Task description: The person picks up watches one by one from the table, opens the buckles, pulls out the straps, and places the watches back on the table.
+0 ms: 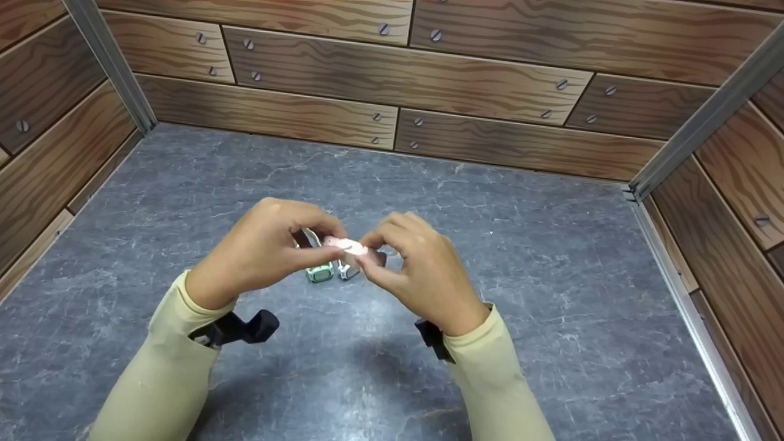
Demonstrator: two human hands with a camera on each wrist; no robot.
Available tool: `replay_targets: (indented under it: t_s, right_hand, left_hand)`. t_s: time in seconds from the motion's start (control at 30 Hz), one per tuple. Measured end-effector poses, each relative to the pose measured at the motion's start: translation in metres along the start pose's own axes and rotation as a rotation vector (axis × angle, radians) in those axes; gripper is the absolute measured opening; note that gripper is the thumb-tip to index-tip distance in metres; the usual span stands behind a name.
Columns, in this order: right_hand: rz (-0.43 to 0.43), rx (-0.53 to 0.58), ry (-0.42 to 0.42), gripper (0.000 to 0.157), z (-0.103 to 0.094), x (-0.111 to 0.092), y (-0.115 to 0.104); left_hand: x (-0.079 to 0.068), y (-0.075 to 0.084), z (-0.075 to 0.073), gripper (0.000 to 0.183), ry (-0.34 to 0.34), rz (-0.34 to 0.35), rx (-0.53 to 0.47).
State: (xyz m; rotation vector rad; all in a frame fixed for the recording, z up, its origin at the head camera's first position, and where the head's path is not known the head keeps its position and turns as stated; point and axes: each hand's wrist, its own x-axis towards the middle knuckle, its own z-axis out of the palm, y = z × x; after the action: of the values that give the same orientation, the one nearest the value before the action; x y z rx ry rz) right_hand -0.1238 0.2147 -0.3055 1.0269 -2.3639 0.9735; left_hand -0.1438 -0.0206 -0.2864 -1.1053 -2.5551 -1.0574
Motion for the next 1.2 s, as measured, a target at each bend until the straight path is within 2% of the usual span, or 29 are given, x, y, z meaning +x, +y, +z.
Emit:
replay_targets:
  t_s: [0.2,0.37,0.53,0.77,1.0,1.2]
  right_hand:
    - [0.072,0.012,-0.055,0.018,-0.0013,-0.0002,0.0019]
    - [0.082,0.001,-0.096,0.023,-0.0001,-0.0005,0.0018]
    - [0.064,-0.016,-0.109,0.02,0.0011,-0.0003,0.0011]
    - [0.069,0.031,-0.106,0.015,-0.0007,-0.0009,0.0041]
    - [0.125,0.036,-0.159,0.013,-0.002,-0.002,0.0066]
    - [0.097,0.156,-0.119,0.016,0.0012,-0.001,0.0033]
  left_hand:
    - [-0.0017,-0.0047,-0.0028,0.007,0.057,0.01,-0.037]
    - [-0.002,-0.005,-0.0011,0.009,0.035,-0.013,-0.004]
    - [-0.0017,-0.0037,-0.0007,0.011,0.012,0.007,0.018]
    - [-0.0017,-0.0041,-0.0023,0.009,0.04,-0.01,0.014]
    - [-0.0002,-0.0042,-0.0008,0.011,0.021,-0.015,0.026]
    - [0.0005,-0.0038,0.0015,0.015,0.038,0.004,0.007]
